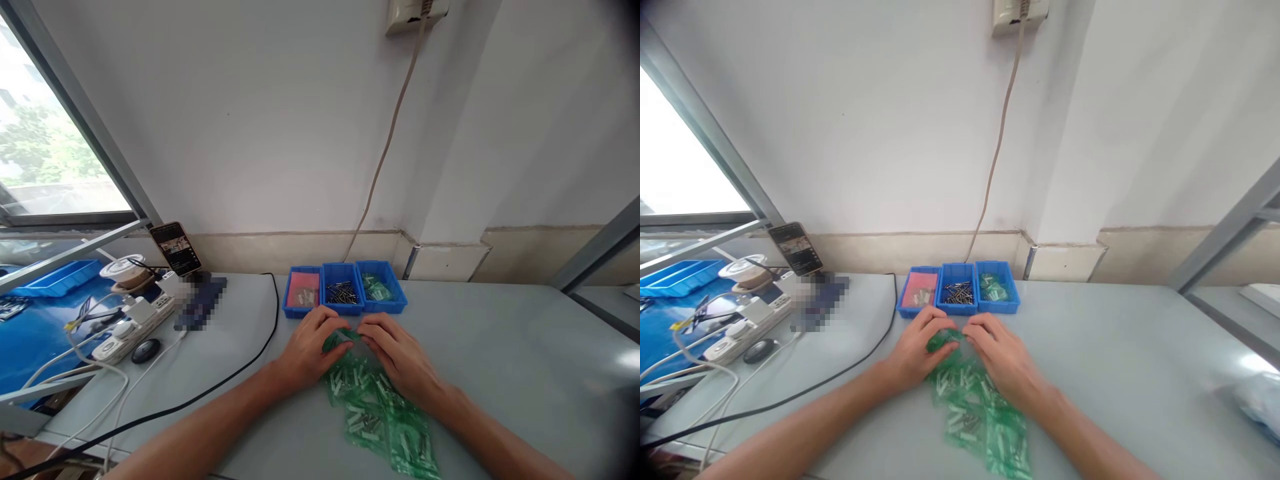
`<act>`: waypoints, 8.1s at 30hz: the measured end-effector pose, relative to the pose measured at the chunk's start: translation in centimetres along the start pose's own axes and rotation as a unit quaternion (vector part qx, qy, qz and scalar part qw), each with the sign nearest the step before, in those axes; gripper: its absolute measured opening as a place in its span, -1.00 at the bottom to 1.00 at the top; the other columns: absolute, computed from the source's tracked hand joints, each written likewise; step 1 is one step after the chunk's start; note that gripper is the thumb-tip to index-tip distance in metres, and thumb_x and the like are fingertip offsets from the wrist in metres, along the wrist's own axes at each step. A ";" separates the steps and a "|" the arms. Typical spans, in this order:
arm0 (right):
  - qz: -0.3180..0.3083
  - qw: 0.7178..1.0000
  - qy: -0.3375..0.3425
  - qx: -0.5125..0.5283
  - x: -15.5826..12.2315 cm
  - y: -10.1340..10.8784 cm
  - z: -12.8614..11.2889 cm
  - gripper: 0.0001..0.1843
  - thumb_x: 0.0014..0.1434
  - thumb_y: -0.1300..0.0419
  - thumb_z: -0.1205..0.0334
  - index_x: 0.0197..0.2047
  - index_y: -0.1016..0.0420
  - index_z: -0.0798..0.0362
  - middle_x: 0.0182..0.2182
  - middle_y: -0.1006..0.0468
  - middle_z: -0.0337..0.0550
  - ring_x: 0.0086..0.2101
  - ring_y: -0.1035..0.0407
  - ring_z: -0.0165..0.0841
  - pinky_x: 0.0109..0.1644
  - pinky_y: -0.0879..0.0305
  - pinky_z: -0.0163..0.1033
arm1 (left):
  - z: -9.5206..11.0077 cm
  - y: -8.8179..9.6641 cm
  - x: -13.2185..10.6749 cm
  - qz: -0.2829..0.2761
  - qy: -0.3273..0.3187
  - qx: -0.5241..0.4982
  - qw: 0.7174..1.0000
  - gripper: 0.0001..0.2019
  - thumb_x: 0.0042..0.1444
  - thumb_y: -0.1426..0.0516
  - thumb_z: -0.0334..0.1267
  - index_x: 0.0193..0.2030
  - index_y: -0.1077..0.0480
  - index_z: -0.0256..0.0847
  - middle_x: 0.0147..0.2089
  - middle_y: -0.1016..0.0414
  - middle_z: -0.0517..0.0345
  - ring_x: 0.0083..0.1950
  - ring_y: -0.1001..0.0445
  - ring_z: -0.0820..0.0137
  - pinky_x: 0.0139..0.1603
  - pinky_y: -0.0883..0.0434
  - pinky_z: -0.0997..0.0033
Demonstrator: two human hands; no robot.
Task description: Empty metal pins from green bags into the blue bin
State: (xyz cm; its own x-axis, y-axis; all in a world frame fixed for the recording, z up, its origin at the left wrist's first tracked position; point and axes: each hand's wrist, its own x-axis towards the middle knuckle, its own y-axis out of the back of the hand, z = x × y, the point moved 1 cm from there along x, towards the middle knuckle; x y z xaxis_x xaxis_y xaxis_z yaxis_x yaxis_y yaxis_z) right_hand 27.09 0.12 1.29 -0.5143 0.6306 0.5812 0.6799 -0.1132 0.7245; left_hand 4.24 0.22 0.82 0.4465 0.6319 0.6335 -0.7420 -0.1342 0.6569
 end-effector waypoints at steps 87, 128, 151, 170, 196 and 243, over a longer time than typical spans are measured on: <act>0.025 0.996 0.050 -0.076 0.6 -0.7 0.7 -0.79 0.42 -0.11 0.41 0.05 -0.39 -0.03 -0.04 -0.49 0.02 -0.06 -0.49 -0.13 -0.04 -0.53 -0.02 | 0.2 0.2 -0.1 -0.009 0.046 -0.058 0.997 -0.63 0.44 0.02 -0.39 0.32 -0.29 -0.12 0.16 -0.51 -0.05 0.15 -0.50 0.21 0.21 -0.47 0.12; 0.090 0.936 -0.218 0.262 -0.1 -1.4 1.4 -0.74 0.49 -0.01 0.13 0.05 -0.50 -0.08 -0.21 -0.57 -0.16 -0.31 -0.38 -0.26 -0.20 -0.33 -0.18 | 0.0 0.3 0.0 0.011 -0.015 -0.012 1.000 -0.77 0.45 -0.12 -0.30 0.16 -0.48 -0.15 0.12 -0.58 -0.04 0.15 -0.52 0.23 0.20 -0.43 0.18; 0.020 0.976 -0.131 0.171 0.5 -1.0 -0.2 -0.83 0.50 -0.08 0.16 -0.14 -0.44 -0.04 -0.30 -0.42 -0.20 -0.32 -0.34 -0.28 -0.21 -0.28 -0.18 | 0.4 -0.7 -0.2 0.010 0.196 -0.197 0.960 -0.59 0.39 -0.19 -0.20 0.33 -0.26 -0.03 0.00 -0.55 0.09 -0.06 -0.54 0.31 -0.01 -0.47 0.31; 0.002 0.940 -0.204 0.274 0.6 -1.4 -0.3 -0.78 0.46 -0.15 0.03 -0.12 -0.50 -0.03 -0.33 -0.44 -0.23 -0.33 -0.31 -0.30 -0.27 -0.24 -0.22 | 0.2 -0.6 -0.3 -0.008 0.173 -0.165 0.971 -0.59 0.38 -0.17 -0.23 0.31 -0.24 -0.07 0.13 -0.50 0.02 0.03 -0.53 0.26 0.08 -0.49 0.24; 0.083 0.918 -0.247 0.300 0.2 -2.2 1.1 -0.66 0.41 -0.20 -0.04 0.12 -0.32 -0.08 -0.37 -0.44 -0.28 -0.35 -0.37 -0.28 -0.26 -0.35 -0.20 | 0.1 -0.2 0.1 0.009 0.105 -0.090 0.990 -0.72 0.46 -0.04 -0.27 0.24 -0.38 -0.12 0.09 -0.48 -0.04 -0.08 -0.49 0.30 -0.02 -0.50 0.27; 0.093 0.923 -0.237 0.290 0.0 -1.6 0.1 -0.67 0.36 -0.28 0.10 0.13 -0.32 -0.14 -0.23 -0.44 -0.27 -0.37 -0.33 -0.33 -0.23 -0.35 -0.20 | -0.4 -0.3 0.0 -0.025 0.079 -0.054 0.995 -0.66 0.55 0.08 -0.19 -0.32 -0.21 -0.17 -0.31 -0.30 0.17 -0.25 -0.28 0.34 -0.17 -0.27 0.36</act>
State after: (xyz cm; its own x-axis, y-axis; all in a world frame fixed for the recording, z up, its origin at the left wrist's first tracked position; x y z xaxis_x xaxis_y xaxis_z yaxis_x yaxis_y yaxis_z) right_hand 26.06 0.37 0.09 -0.1675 0.9218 0.3497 0.9695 0.0897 0.2279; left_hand 4.27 0.54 0.46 0.4064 0.7493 0.5229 -0.7739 -0.0219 0.6329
